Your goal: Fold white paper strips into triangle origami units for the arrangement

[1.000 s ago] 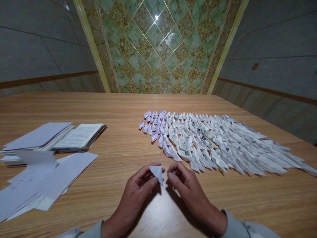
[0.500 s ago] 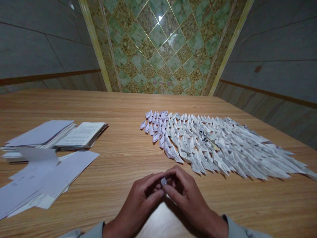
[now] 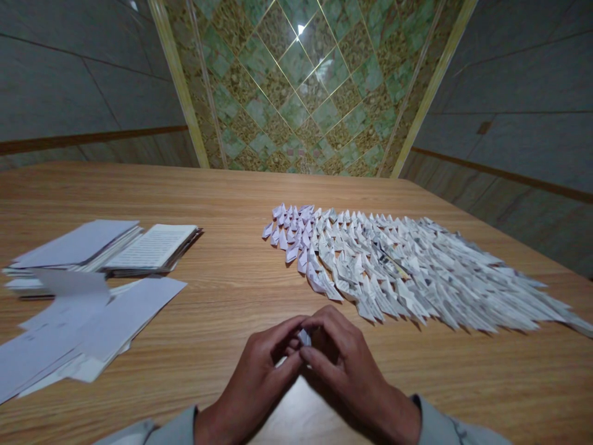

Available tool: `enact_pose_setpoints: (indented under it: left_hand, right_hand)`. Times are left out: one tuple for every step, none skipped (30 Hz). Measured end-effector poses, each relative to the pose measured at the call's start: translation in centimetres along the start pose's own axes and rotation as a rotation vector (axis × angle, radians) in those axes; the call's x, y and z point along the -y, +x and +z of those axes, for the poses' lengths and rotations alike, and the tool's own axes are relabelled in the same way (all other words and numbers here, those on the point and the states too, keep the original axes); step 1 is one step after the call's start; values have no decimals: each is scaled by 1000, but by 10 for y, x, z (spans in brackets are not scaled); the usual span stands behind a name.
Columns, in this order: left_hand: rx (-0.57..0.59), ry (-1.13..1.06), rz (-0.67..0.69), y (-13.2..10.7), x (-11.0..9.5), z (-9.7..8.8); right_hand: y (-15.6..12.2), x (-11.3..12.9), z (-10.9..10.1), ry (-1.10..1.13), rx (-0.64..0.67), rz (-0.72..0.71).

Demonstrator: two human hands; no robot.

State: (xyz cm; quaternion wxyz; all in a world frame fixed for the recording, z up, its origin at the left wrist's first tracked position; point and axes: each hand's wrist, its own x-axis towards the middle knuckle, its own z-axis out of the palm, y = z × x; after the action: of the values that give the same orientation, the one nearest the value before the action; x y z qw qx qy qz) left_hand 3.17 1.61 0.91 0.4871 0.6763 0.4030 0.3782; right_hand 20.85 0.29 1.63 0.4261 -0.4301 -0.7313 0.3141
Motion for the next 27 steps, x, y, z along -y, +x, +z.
enact_pose_setpoints:
  left_hand:
    - [-1,0,2,0,0,0]
    - [-4,2,2,0,0,0]
    - [-8,5,1,-1,0,0]
    - [-12,8,0,-1,-1,0]
    - [-13,10,-2,0,-1,0]
    - [-11,8,-5,0,0,0]
    - [-8,5,-5,0,0,0]
    - [-3,2,-4,0,1,0]
    - [0,-1,-2,0,2,0]
    - [4,-3,0,0,3,0]
    - [5,-5,2,0,4,0]
    - [6,-6,2,-1,5,0]
    - [6,-9,1,-1,6,0]
    - [7,-14,-1,-1,7,0]
    - [9,-21,-3,-2,8,0]
    - [13,-30,-8,-2,8,0]
    - [15,-40,-13,-2,8,0]
    - [19,-51,-17,-2,8,0]
    - [20,-62,-20,-2,7,0]
    - [21,-72,-21,-2,7,0]
    - [23,-80,-22,-1,6,0]
    - [26,-85,-24,-1,6,0]
    - [29,-88,-26,0,5,0]
    - [32,-89,-29,0,5,0]
    - [34,-87,-32,0,4,0]
    - [32,-83,-29,0,4,-1]
    - [28,-77,-24,1,4,-1]
  right_hand:
    - [0,0,0,-3,-3,2]
    - [0,-1,0,-6,-9,7]
    - [0,-1,0,-8,-12,12]
    - [0,-1,1,-13,-15,13]
    - [0,-2,1,-20,-14,9]
    - [0,-2,1,-30,-13,-1]
    - [0,-3,1,-42,-12,-15]
    - [0,-3,1,-54,-10,-29]
    - [0,-3,2,-66,-9,-43]
    - [-1,-3,2,-77,-7,-54]
    - [-1,-3,2,-87,-5,-62]
    - [-1,-3,2,-96,-3,-67]
    - [-1,-3,2,-103,0,-70]
    - [-1,-3,2,-109,3,-72]
    - [-1,-3,2,-113,4,-73]
    - [-1,-3,2,-116,6,-75]
    - [-1,-3,2,-117,6,-76]
    - [-1,-3,2,-119,4,-78]
    - [-1,-3,2,-119,1,-83]
    - [-1,-4,1,-117,-3,-88]
    - [-1,-4,1,-113,-9,-95]
    - [-1,-5,1,-110,-17,-102]
    - [-1,-6,0,-107,-24,-108]
    - [-1,-6,0,-103,-27,-112]
    - [-1,-7,0,-101,-28,-113]
    - [-1,-7,0,-100,-26,-112]
    - [-1,-7,1,-101,-21,-109]
